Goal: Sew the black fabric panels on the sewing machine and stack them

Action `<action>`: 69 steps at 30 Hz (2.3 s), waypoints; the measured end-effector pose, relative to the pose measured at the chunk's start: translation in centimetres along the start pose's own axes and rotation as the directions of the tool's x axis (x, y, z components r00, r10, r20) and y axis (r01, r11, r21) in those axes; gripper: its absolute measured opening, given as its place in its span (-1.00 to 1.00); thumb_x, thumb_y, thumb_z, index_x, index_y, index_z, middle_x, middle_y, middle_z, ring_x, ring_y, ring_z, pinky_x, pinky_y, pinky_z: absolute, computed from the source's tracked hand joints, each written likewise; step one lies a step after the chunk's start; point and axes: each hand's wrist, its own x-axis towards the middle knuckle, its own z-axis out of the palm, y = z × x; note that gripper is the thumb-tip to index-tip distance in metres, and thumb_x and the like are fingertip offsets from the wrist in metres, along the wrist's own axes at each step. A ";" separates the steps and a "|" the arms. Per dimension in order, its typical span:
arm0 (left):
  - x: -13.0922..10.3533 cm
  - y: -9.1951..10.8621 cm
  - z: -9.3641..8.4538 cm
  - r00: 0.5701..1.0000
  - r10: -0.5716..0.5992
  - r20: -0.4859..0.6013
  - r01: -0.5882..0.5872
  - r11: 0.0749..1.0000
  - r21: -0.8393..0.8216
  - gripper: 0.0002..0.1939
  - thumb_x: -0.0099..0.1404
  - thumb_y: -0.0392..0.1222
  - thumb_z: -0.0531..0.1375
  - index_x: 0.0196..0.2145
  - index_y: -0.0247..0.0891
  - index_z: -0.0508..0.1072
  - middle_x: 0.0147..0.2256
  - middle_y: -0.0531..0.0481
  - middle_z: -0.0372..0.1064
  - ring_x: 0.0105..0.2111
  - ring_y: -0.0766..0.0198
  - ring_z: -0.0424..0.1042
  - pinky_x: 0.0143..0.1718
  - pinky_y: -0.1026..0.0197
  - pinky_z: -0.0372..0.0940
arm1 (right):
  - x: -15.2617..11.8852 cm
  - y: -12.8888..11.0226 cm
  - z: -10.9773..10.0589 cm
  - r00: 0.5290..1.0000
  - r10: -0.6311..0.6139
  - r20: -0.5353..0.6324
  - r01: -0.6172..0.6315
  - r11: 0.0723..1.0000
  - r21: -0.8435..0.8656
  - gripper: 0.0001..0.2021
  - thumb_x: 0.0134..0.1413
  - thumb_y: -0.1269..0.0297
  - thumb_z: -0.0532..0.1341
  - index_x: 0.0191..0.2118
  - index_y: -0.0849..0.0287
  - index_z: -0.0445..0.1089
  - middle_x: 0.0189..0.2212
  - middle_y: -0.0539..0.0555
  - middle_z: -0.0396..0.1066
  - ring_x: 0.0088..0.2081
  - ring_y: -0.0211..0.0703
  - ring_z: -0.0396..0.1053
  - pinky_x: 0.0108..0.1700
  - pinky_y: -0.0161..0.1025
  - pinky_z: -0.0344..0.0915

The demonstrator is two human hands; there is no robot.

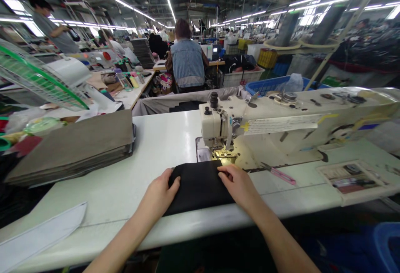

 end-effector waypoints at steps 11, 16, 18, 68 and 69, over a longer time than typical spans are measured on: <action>0.3 0.0 -0.2 0.999 -0.035 -0.020 0.034 0.999 -0.033 -0.79 0.39 -0.04 0.08 -0.38 -0.16 0.29 -0.45 -0.04 0.43 -0.40 0.08 0.45 -0.36 0.17 0.18 | 0.1 -0.3 0.1 1.000 0.008 0.002 -0.008 0.999 -0.048 -0.80 0.15 0.34 0.15 -0.19 0.14 0.53 -0.28 0.10 0.54 -0.27 -0.08 0.47 -0.15 -0.15 0.39; 0.6 -0.5 -0.4 0.995 -0.086 -0.040 0.084 0.995 -0.049 -0.74 0.38 -0.22 0.10 -0.49 -0.18 0.24 -0.52 0.03 0.35 -0.46 0.20 0.37 -0.41 0.22 0.10 | 0.0 0.4 0.3 1.000 -0.030 -0.002 0.030 0.997 -0.069 -0.77 0.13 0.26 0.13 -0.23 0.13 0.53 -0.38 0.09 0.52 -0.38 -0.08 0.45 -0.23 -0.15 0.39; 0.7 -0.7 -0.4 0.995 -0.090 -0.035 0.089 0.995 -0.045 -0.73 0.37 -0.23 0.14 -0.50 -0.18 0.24 -0.52 0.04 0.35 -0.46 0.22 0.35 -0.41 0.23 0.08 | 0.0 0.7 0.4 0.999 -0.033 -0.004 0.033 0.996 -0.079 -0.74 0.13 0.22 0.12 -0.22 0.14 0.54 -0.40 0.10 0.52 -0.41 -0.07 0.44 -0.26 -0.15 0.39; 2.9 3.0 2.3 0.722 0.679 0.132 -0.691 0.719 0.076 -0.38 0.45 0.08 0.10 0.37 -0.15 0.12 0.39 -0.12 -0.02 0.39 0.01 -0.03 0.37 -0.22 -0.13 | -0.1 0.7 0.9 0.910 -0.415 0.022 0.390 0.835 -0.388 -0.72 0.24 0.43 0.17 0.05 0.25 0.43 -0.01 0.24 0.47 0.06 0.09 0.39 0.12 0.11 0.40; 2.9 3.0 2.3 0.718 0.685 0.125 -0.695 0.715 0.075 -0.38 0.45 0.08 0.10 0.37 -0.15 0.13 0.39 -0.12 -0.01 0.39 0.01 -0.02 0.37 -0.21 -0.13 | -0.1 0.7 0.9 0.910 -0.414 0.021 0.389 0.836 -0.388 -0.71 0.23 0.43 0.18 0.05 0.24 0.43 0.00 0.23 0.47 0.06 0.09 0.39 0.12 0.11 0.40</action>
